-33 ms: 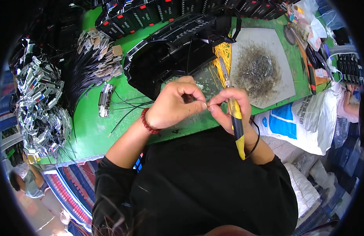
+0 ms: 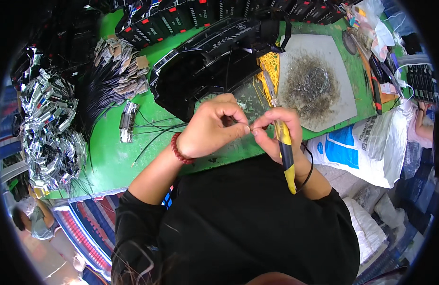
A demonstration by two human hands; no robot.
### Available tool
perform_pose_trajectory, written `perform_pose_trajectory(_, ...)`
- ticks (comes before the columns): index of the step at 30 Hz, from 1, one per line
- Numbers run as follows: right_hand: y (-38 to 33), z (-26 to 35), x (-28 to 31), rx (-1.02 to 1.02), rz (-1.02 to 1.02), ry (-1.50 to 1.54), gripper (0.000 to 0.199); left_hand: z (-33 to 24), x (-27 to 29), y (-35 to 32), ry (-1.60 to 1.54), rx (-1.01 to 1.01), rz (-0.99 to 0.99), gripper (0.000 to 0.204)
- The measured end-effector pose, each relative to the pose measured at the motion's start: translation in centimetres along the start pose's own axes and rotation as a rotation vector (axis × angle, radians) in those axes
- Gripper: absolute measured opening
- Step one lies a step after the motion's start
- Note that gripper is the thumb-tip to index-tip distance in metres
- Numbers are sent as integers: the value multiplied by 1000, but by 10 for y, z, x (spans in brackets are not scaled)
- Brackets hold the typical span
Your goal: The person solders wires to a circuit board, installs it into a plastic toy car shell, and solders additional connections before placing the assembly into a storage bin.
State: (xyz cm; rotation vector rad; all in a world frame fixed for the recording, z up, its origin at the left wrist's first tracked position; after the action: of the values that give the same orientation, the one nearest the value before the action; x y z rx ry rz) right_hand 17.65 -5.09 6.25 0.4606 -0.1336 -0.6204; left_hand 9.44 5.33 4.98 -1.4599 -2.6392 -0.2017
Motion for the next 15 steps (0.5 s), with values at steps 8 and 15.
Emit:
perform_pose_trajectory(8,-14,-34,29,-269,-147,27,31,-3,9,-7,317,-96,-185,8)
perform_pose_trajectory(15,-26,-39,58,-381,-164,-27,71,15,1,-6,624,-141,-291,11)
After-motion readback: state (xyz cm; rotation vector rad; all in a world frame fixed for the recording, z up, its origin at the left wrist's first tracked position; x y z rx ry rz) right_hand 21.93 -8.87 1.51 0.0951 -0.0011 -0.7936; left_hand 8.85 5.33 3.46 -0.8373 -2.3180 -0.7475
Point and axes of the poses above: each hand's wrist, its own y-axis towards the middle knuckle, its own x-axis out of the back of the hand, z = x × y, the point moved 10 cm from there along y, towards the middle knuckle, and after that the axes turned 12 degrees about -z, right-handed, at the moved point
